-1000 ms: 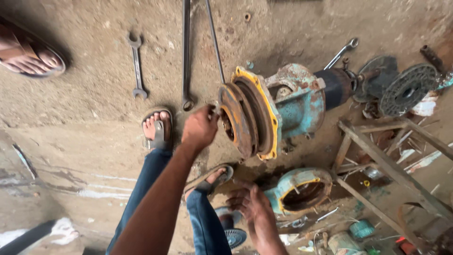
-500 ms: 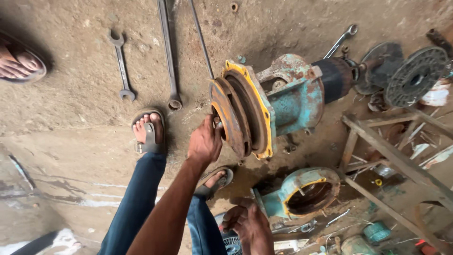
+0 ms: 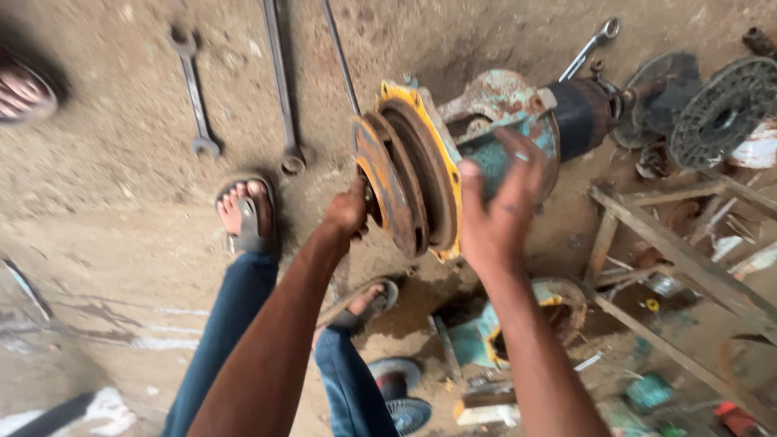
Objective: The person uses a hammer and a metal bar to loosen and remove a circular metal component from a motor assembly. They then detach a second circular part and place both pieces on the floor.
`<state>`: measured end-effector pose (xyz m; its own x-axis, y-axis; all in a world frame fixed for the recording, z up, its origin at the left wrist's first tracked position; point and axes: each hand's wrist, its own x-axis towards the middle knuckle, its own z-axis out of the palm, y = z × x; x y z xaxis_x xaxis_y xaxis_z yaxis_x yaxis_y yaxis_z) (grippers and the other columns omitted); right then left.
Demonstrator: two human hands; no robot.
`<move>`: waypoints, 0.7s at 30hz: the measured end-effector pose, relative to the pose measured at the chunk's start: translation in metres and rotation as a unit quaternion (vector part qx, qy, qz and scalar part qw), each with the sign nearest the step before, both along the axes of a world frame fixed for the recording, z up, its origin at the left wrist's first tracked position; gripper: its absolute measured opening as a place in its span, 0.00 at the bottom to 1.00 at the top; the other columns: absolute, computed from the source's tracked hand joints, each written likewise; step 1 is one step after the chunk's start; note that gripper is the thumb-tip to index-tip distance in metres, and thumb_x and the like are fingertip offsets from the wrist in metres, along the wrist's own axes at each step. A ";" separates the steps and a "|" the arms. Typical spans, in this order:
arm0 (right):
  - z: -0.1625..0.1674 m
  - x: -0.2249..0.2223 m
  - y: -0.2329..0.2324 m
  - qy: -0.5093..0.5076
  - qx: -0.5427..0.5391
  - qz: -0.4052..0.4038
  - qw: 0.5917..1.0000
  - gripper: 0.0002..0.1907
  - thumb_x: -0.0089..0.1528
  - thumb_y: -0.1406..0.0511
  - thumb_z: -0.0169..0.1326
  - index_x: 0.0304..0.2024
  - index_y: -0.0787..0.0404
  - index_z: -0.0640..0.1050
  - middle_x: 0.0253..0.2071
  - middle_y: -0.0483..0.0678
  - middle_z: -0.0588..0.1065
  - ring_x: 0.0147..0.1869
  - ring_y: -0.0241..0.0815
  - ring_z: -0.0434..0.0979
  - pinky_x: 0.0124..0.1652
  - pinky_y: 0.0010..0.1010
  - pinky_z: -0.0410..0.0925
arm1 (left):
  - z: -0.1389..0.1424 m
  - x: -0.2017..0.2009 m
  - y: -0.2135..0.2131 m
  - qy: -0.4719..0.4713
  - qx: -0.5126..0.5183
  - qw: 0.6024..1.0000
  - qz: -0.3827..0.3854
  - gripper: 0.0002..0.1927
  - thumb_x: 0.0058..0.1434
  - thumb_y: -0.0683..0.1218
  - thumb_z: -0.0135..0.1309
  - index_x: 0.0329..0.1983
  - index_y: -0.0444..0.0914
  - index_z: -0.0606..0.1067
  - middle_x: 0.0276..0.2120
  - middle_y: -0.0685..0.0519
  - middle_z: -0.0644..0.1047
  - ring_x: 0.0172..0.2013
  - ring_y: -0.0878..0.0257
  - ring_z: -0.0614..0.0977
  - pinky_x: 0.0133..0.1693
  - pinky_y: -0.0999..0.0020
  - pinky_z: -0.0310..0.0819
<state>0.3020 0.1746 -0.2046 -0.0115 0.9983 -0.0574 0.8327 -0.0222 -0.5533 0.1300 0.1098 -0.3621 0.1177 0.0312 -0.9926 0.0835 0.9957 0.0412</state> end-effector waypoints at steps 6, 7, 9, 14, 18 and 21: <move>-0.036 -0.017 0.021 0.007 -0.065 0.008 0.998 0.17 0.73 0.61 0.50 0.60 0.64 0.73 0.59 0.61 0.72 0.65 0.61 0.70 0.63 0.49 0.63 | 0.051 -0.012 -0.007 0.151 0.396 0.889 -0.176 0.17 0.72 0.53 0.41 0.53 0.38 0.69 0.37 0.31 0.80 0.40 0.30 0.79 0.41 0.38 0.71; -0.035 -0.018 0.020 0.011 -0.083 0.000 0.996 0.17 0.73 0.60 0.49 0.59 0.64 0.73 0.57 0.61 0.73 0.63 0.61 0.71 0.62 0.49 0.64 | 0.056 -0.011 -0.009 0.150 0.379 0.896 -0.176 0.16 0.72 0.53 0.41 0.53 0.37 0.68 0.37 0.31 0.79 0.40 0.30 0.79 0.42 0.38 0.71; -0.034 -0.018 0.019 0.011 -0.109 -0.022 0.994 0.16 0.72 0.60 0.49 0.55 0.64 0.75 0.52 0.60 0.74 0.58 0.61 0.73 0.58 0.49 0.65 | 0.058 -0.009 -0.014 0.141 0.356 0.906 -0.179 0.16 0.72 0.51 0.42 0.54 0.36 0.68 0.37 0.30 0.79 0.40 0.30 0.79 0.42 0.38 0.70; -0.037 -0.023 0.021 0.008 -0.083 -0.007 0.997 0.15 0.72 0.60 0.48 0.51 0.65 0.75 0.50 0.59 0.75 0.57 0.60 0.74 0.57 0.49 0.65 | 0.031 -0.001 -0.026 0.148 0.316 0.930 -0.114 0.17 0.72 0.53 0.38 0.48 0.36 0.70 0.30 0.31 0.78 0.36 0.31 0.80 0.38 0.40 0.71; -0.039 -0.027 0.020 0.009 -0.070 -0.005 0.998 0.14 0.71 0.61 0.49 0.50 0.66 0.75 0.50 0.60 0.74 0.57 0.60 0.73 0.59 0.49 0.64 | 0.001 -0.001 -0.030 0.252 0.236 0.924 -0.163 0.28 0.77 0.61 0.38 0.41 0.36 0.78 0.32 0.30 0.77 0.38 0.29 0.79 0.41 0.39 0.70; -0.037 -0.028 0.019 0.017 -0.079 -0.012 0.997 0.13 0.71 0.62 0.49 0.50 0.65 0.76 0.51 0.59 0.76 0.59 0.61 0.73 0.60 0.49 0.64 | 0.001 -0.013 -0.025 0.069 0.001 0.998 0.009 0.37 0.80 0.65 0.34 0.36 0.27 0.73 0.32 0.26 0.75 0.40 0.26 0.74 0.39 0.35 0.68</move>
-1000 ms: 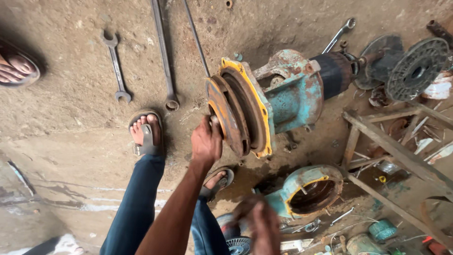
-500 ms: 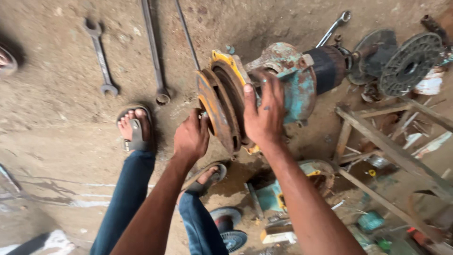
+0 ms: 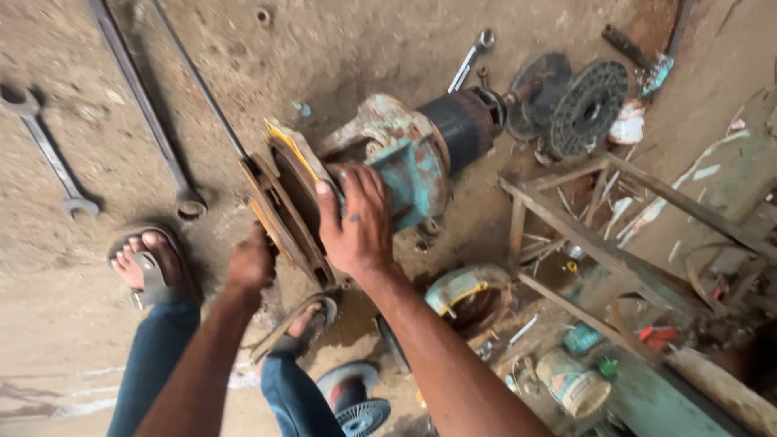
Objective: The person uses a hammer and a metal bar to loosen and remove a circular metal component from a motor assembly. They then detach a second circular part and place both pieces on the floor.
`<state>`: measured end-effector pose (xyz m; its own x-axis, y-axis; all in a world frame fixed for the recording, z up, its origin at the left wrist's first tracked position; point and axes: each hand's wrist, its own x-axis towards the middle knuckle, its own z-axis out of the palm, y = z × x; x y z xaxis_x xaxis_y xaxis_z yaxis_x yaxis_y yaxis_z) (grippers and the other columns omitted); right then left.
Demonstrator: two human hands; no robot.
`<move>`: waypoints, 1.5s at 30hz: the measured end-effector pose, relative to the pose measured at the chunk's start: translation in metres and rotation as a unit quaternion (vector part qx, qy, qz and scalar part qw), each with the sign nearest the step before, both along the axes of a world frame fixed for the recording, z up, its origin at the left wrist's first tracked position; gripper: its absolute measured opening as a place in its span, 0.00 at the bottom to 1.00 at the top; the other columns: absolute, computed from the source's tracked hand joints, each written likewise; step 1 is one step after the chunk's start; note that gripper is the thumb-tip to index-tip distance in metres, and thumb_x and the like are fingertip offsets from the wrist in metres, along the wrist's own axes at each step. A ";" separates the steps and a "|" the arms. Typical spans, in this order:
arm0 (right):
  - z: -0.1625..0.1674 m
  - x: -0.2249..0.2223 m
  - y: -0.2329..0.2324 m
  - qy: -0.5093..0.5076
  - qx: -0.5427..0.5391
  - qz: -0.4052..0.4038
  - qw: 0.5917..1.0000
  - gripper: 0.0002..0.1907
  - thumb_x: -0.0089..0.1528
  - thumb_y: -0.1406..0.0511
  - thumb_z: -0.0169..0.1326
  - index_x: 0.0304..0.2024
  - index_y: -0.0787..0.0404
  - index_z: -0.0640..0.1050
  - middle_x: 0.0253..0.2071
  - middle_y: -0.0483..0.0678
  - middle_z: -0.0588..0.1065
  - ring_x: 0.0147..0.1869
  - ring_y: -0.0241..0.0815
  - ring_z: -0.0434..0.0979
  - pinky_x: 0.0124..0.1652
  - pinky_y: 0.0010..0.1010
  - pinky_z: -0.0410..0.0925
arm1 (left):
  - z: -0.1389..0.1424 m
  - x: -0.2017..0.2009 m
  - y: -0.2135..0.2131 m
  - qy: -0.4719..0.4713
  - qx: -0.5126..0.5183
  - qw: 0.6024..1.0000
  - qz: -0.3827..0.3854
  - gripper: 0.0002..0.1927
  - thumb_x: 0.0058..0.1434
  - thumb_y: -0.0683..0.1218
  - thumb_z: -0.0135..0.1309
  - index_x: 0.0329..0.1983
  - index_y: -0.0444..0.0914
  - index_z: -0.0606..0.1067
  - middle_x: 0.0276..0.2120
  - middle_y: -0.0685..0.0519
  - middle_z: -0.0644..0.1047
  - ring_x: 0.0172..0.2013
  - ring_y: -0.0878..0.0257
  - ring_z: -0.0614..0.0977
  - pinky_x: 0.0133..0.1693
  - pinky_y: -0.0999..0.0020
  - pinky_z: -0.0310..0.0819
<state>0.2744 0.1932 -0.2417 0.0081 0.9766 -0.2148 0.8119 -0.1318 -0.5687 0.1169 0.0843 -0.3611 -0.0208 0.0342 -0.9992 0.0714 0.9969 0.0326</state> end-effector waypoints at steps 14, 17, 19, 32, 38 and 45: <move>0.001 -0.003 0.001 0.004 -0.036 -0.021 0.999 0.14 0.69 0.61 0.49 0.50 0.65 0.76 0.51 0.57 0.75 0.60 0.58 0.72 0.61 0.49 0.64 | 0.022 -0.001 -0.010 0.140 0.464 0.816 -0.315 0.13 0.73 0.45 0.39 0.53 0.32 0.69 0.37 0.34 0.77 0.34 0.34 0.79 0.36 0.43 0.72; 0.003 -0.003 0.001 -0.004 -0.044 -0.015 0.999 0.14 0.70 0.61 0.49 0.51 0.65 0.76 0.51 0.58 0.75 0.60 0.59 0.72 0.61 0.49 0.63 | 0.014 0.000 -0.001 0.090 0.197 0.974 -0.065 0.18 0.74 0.52 0.37 0.48 0.34 0.72 0.29 0.45 0.74 0.28 0.40 0.77 0.32 0.46 0.70; 0.003 -0.003 0.003 -0.006 -0.024 -0.008 1.000 0.15 0.69 0.61 0.49 0.51 0.66 0.76 0.51 0.59 0.74 0.60 0.59 0.71 0.60 0.50 0.63 | 0.010 -0.003 0.006 0.027 0.015 0.997 0.074 0.27 0.77 0.59 0.37 0.47 0.31 0.74 0.23 0.48 0.72 0.24 0.44 0.76 0.30 0.47 0.68; 0.003 -0.001 0.000 0.007 -0.031 -0.006 0.999 0.14 0.69 0.61 0.49 0.49 0.66 0.76 0.50 0.58 0.75 0.60 0.58 0.72 0.60 0.49 0.63 | 0.037 -0.006 0.010 0.109 0.294 0.911 -0.267 0.18 0.75 0.50 0.38 0.60 0.35 0.69 0.41 0.30 0.79 0.43 0.32 0.80 0.45 0.43 0.72; 0.006 -0.002 0.003 0.000 -0.037 -0.012 0.999 0.15 0.69 0.61 0.49 0.50 0.67 0.76 0.51 0.59 0.75 0.60 0.59 0.72 0.60 0.49 0.63 | 0.016 -0.001 0.029 0.063 0.089 0.972 -0.207 0.25 0.76 0.56 0.35 0.50 0.30 0.74 0.40 0.32 0.80 0.37 0.36 0.83 0.38 0.47 0.75; 0.001 0.000 -0.001 0.000 -0.043 -0.009 0.999 0.15 0.69 0.61 0.49 0.50 0.66 0.76 0.52 0.59 0.75 0.62 0.59 0.72 0.62 0.49 0.62 | 0.039 -0.010 0.034 0.096 0.118 0.981 -0.121 0.23 0.68 0.57 0.49 0.53 0.33 0.76 0.37 0.45 0.83 0.29 0.56 0.85 0.35 0.62 0.78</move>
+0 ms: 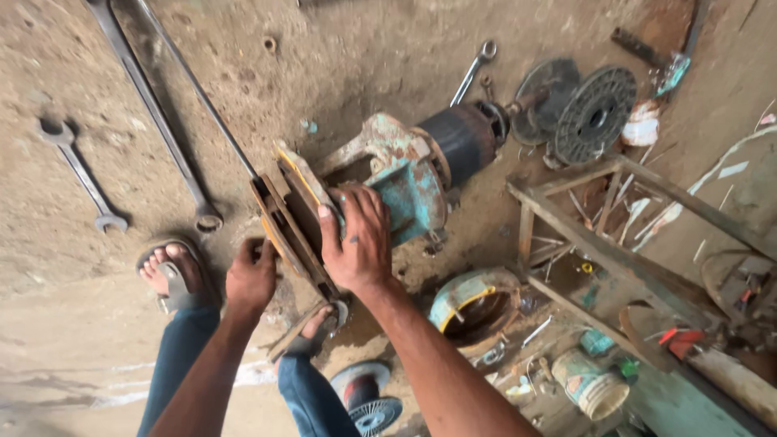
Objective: The person uses a hammer and a metal bar to loosen and remove a circular metal component from a motor assembly. They then detach a second circular part and place both pieces on the floor.
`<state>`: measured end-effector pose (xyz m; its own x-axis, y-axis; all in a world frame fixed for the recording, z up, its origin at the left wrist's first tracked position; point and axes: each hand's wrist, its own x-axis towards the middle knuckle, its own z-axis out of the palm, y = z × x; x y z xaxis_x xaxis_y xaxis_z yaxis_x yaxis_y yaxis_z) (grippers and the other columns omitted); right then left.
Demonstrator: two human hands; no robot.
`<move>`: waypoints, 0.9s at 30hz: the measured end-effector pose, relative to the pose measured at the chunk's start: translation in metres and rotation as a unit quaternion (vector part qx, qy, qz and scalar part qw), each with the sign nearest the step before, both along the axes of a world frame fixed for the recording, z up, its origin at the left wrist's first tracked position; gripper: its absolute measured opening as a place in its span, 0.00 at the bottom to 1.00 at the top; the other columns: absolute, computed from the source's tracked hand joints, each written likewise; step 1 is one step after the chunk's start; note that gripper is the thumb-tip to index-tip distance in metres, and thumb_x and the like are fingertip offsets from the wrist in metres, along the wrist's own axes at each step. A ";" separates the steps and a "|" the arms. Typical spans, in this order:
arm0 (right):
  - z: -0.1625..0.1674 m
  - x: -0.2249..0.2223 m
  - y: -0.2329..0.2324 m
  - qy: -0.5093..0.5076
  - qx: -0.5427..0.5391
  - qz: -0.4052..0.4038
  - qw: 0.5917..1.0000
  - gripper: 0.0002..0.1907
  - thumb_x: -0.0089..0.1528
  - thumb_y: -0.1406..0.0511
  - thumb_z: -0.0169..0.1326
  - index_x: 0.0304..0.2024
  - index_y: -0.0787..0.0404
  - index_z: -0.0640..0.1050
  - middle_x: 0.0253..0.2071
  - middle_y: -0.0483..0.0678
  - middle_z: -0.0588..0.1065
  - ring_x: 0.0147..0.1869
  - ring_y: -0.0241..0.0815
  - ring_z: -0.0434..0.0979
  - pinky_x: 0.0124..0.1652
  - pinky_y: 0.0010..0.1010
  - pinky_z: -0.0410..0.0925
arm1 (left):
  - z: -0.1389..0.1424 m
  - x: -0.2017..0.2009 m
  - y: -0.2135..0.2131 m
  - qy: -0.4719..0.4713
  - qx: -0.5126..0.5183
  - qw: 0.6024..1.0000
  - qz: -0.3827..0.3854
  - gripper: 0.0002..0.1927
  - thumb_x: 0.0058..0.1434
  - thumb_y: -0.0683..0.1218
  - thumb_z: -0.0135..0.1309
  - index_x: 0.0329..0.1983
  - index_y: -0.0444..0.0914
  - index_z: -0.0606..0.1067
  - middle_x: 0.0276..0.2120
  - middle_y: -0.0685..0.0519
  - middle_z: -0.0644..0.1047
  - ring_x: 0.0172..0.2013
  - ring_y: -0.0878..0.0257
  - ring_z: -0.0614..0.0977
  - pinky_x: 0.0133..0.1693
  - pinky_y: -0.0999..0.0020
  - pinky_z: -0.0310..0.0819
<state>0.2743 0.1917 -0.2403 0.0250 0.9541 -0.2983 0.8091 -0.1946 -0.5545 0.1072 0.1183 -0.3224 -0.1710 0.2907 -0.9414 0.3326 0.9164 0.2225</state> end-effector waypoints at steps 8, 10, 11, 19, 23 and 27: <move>-0.002 0.000 -0.001 -0.016 0.008 0.007 1.000 0.16 0.69 0.60 0.49 0.51 0.67 0.76 0.52 0.60 0.74 0.62 0.59 0.71 0.62 0.49 0.62 | -0.012 -0.003 -0.025 -0.088 0.024 0.992 0.092 0.23 0.66 0.53 0.53 0.56 0.31 0.76 0.33 0.41 0.82 0.28 0.58 0.82 0.32 0.64 0.78; -0.001 0.000 0.000 -0.004 0.009 0.002 1.000 0.16 0.69 0.60 0.49 0.51 0.67 0.76 0.52 0.59 0.74 0.61 0.59 0.71 0.62 0.49 0.62 | -0.018 -0.006 -0.025 -0.109 -0.024 0.984 0.137 0.28 0.70 0.60 0.49 0.51 0.29 0.76 0.31 0.40 0.80 0.26 0.57 0.81 0.30 0.62 0.77; -0.001 0.001 0.000 0.004 0.006 0.001 1.000 0.16 0.69 0.60 0.49 0.50 0.66 0.76 0.51 0.59 0.75 0.61 0.58 0.71 0.61 0.49 0.62 | -0.021 -0.007 -0.024 -0.117 -0.066 0.979 0.151 0.33 0.72 0.63 0.46 0.46 0.26 0.76 0.30 0.41 0.78 0.26 0.56 0.81 0.29 0.61 0.77; -0.001 0.002 0.000 0.002 0.008 0.003 1.000 0.15 0.69 0.61 0.50 0.50 0.67 0.76 0.50 0.58 0.74 0.59 0.58 0.72 0.59 0.49 0.63 | -0.022 -0.014 -0.020 -0.072 -0.114 0.975 0.177 0.25 0.69 0.60 0.48 0.40 0.32 0.77 0.31 0.45 0.81 0.25 0.57 0.82 0.28 0.63 0.77; 0.000 0.003 0.000 0.005 0.017 0.005 1.000 0.14 0.70 0.61 0.50 0.50 0.67 0.75 0.50 0.59 0.75 0.59 0.59 0.72 0.60 0.49 0.63 | -0.024 -0.027 -0.029 -0.062 0.008 0.971 0.231 0.15 0.68 0.50 0.53 0.41 0.32 0.77 0.33 0.47 0.82 0.27 0.62 0.81 0.29 0.68 0.77; 0.000 0.007 0.000 -0.003 0.015 0.012 1.000 0.14 0.70 0.62 0.50 0.49 0.67 0.75 0.49 0.59 0.75 0.59 0.60 0.72 0.60 0.49 0.63 | -0.030 -0.041 -0.022 -0.010 0.053 0.984 0.172 0.13 0.67 0.49 0.54 0.43 0.33 0.77 0.33 0.49 0.82 0.27 0.64 0.82 0.30 0.69 0.75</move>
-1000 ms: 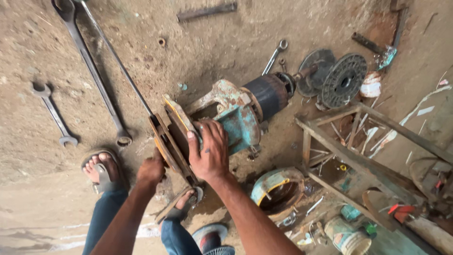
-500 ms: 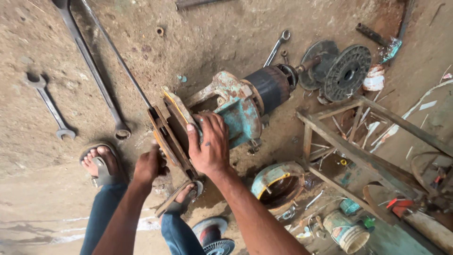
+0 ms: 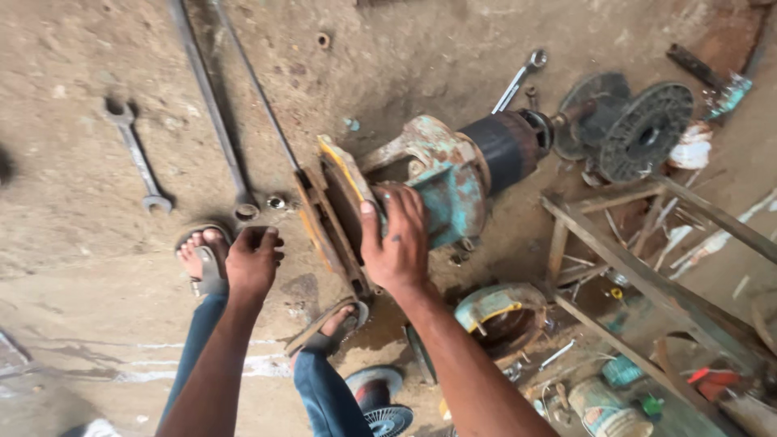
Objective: The person uses a hammer and a metal bar to loosen and remove a circular metal component from a motor assembly. They then detach a second circular part and place both pieces on the floor.
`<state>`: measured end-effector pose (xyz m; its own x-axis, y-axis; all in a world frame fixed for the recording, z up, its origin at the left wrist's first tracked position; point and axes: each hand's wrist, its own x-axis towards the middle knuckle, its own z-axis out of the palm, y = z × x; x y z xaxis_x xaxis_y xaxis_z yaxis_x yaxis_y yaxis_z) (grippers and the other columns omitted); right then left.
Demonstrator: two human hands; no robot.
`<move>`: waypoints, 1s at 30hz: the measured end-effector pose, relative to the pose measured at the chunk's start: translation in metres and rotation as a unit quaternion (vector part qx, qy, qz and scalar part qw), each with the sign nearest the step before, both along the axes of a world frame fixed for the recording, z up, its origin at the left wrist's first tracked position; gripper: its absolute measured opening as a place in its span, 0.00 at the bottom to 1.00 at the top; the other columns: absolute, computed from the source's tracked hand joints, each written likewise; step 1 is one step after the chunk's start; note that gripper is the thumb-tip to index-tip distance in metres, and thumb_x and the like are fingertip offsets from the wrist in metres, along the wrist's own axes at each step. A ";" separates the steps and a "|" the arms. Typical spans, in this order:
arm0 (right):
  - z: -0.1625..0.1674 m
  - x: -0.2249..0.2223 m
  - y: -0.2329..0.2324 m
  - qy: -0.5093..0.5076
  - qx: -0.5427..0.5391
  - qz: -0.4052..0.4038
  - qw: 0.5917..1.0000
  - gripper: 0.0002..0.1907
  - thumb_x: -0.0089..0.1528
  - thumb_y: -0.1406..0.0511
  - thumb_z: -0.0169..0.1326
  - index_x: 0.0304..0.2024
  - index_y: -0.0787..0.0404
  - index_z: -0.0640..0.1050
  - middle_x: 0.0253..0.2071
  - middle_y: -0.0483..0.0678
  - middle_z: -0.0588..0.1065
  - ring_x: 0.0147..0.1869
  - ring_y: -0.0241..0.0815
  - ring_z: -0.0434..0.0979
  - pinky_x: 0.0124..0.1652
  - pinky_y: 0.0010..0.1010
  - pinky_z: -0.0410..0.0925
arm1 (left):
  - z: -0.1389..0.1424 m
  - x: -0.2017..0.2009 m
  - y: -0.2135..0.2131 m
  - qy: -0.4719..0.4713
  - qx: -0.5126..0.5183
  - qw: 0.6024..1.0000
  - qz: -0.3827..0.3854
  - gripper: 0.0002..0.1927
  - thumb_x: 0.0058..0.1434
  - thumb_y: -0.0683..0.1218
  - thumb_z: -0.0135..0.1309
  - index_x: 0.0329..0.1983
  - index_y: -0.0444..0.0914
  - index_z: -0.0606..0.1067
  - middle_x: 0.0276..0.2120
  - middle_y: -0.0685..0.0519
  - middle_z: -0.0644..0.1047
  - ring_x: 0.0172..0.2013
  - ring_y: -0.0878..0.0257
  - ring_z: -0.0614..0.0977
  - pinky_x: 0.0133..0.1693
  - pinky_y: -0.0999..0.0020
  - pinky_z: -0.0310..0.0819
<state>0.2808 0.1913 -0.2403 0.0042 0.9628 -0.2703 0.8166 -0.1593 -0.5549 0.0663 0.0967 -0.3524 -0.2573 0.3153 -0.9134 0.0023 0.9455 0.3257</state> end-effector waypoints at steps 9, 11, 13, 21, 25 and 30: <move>0.003 0.002 -0.001 0.010 0.000 0.004 1.000 0.14 0.69 0.63 0.50 0.49 0.68 0.75 0.50 0.60 0.75 0.59 0.59 0.72 0.59 0.49 0.63 | 0.020 0.021 0.065 -0.115 -0.029 0.993 0.009 0.32 0.60 0.65 0.53 0.61 0.43 0.70 0.54 0.53 0.76 0.51 0.62 0.77 0.46 0.61 0.78; 0.005 0.002 0.002 0.015 0.002 0.006 1.000 0.13 0.69 0.64 0.50 0.49 0.68 0.75 0.50 0.59 0.75 0.59 0.60 0.72 0.59 0.49 0.64 | 0.022 0.026 0.069 -0.083 -0.017 0.996 0.022 0.33 0.60 0.66 0.52 0.60 0.40 0.71 0.51 0.50 0.78 0.49 0.61 0.78 0.46 0.60 0.77; 0.006 0.001 0.004 0.021 0.009 0.009 1.000 0.12 0.69 0.64 0.50 0.49 0.68 0.75 0.50 0.59 0.75 0.58 0.60 0.72 0.59 0.49 0.64 | 0.015 0.027 0.074 -0.042 0.002 0.999 0.027 0.34 0.62 0.67 0.53 0.60 0.39 0.71 0.49 0.50 0.79 0.47 0.61 0.79 0.46 0.63 0.76; 0.004 0.001 -0.001 0.027 -0.002 -0.002 1.000 0.12 0.71 0.64 0.49 0.48 0.69 0.74 0.50 0.61 0.74 0.58 0.62 0.73 0.61 0.50 0.65 | -0.047 0.033 0.148 -0.088 0.143 0.986 0.018 0.19 0.66 0.47 0.58 0.59 0.36 0.75 0.41 0.49 0.84 0.37 0.63 0.85 0.39 0.68 0.80; 0.006 -0.002 0.001 0.023 -0.004 0.003 1.000 0.14 0.70 0.64 0.49 0.50 0.70 0.74 0.50 0.63 0.73 0.59 0.64 0.71 0.60 0.51 0.64 | -0.046 0.027 0.155 0.086 0.086 0.975 -0.188 0.12 0.64 0.43 0.56 0.50 0.37 0.80 0.38 0.47 0.84 0.37 0.62 0.86 0.42 0.66 0.79; 0.011 -0.007 0.005 0.019 -0.004 -0.008 1.000 0.14 0.70 0.64 0.50 0.51 0.69 0.75 0.52 0.62 0.74 0.60 0.63 0.71 0.62 0.51 0.63 | -0.037 0.027 0.154 0.150 0.139 0.940 -0.274 0.10 0.63 0.41 0.57 0.47 0.34 0.79 0.36 0.46 0.84 0.39 0.55 0.86 0.44 0.60 0.78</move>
<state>0.2738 0.1959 -0.2288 0.0086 0.9606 -0.2778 0.7923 -0.1761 -0.5842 0.0937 0.2509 -0.3889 -0.2199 0.6908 -0.6888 0.5947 0.6546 0.4667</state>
